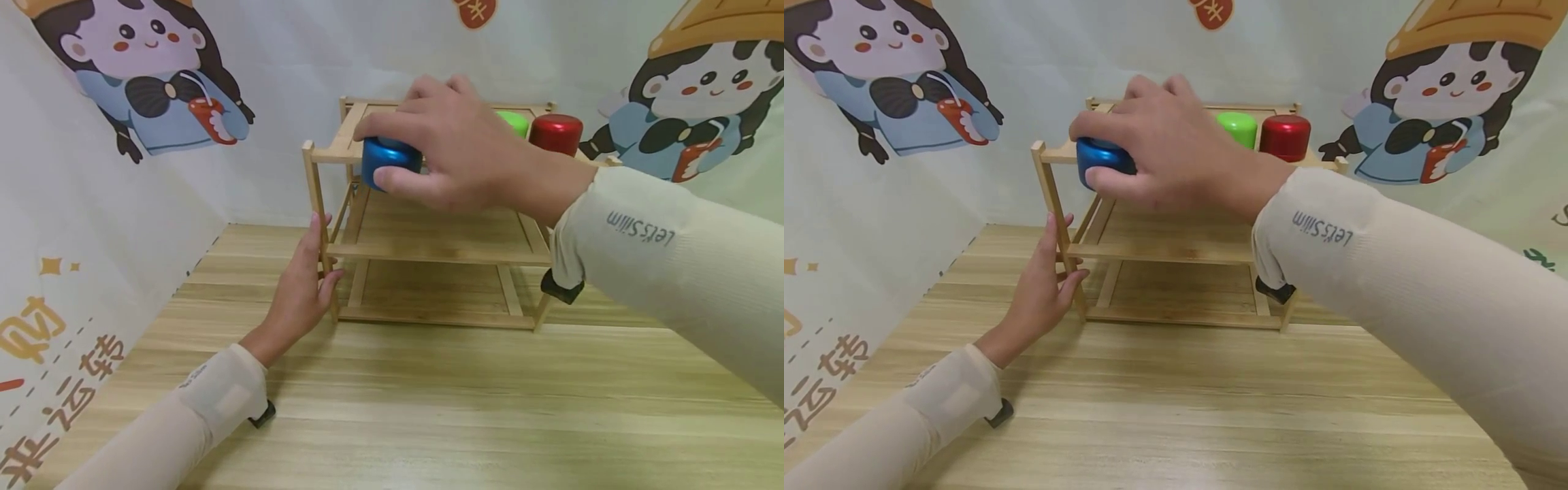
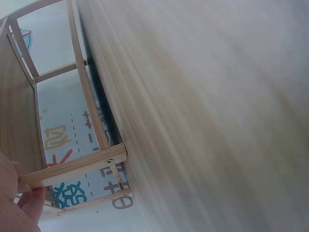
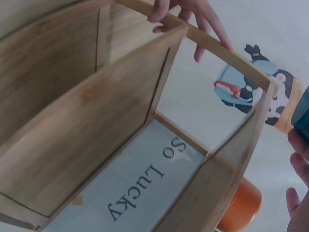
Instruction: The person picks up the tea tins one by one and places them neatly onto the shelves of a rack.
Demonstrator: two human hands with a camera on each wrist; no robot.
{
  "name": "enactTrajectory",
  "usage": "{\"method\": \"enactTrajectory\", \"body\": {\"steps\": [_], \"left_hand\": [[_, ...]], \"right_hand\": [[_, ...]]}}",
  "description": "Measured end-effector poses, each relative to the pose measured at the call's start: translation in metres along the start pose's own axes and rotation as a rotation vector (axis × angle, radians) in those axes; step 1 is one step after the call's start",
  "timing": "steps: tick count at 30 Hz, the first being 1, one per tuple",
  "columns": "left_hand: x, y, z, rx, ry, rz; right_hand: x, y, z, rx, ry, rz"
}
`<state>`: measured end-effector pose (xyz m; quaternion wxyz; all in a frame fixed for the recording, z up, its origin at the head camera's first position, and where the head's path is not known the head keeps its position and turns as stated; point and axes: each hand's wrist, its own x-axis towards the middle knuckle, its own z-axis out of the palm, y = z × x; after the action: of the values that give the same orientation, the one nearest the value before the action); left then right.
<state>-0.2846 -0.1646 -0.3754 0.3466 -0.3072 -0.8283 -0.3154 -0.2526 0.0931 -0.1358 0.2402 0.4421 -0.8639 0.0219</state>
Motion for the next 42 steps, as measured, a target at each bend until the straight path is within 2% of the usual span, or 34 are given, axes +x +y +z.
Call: {"method": "enactTrajectory", "body": {"steps": [9,18,30,42], "left_hand": [[0.001,0.001,-0.001,-0.006,-0.008,-0.008],[0.000,0.000,0.000,-0.003,-0.007,-0.002],[0.001,0.002,0.000,-0.001,-0.012,0.001],[0.000,0.001,-0.002,-0.004,-0.014,-0.009]], "right_hand": [[0.010,0.009,-0.005,0.008,0.006,0.076],[0.021,0.020,-0.004,-0.052,-0.019,0.182],[0.031,0.021,0.007,-0.111,-0.082,0.230],[0.042,0.023,0.014,-0.123,-0.135,0.320]]}}
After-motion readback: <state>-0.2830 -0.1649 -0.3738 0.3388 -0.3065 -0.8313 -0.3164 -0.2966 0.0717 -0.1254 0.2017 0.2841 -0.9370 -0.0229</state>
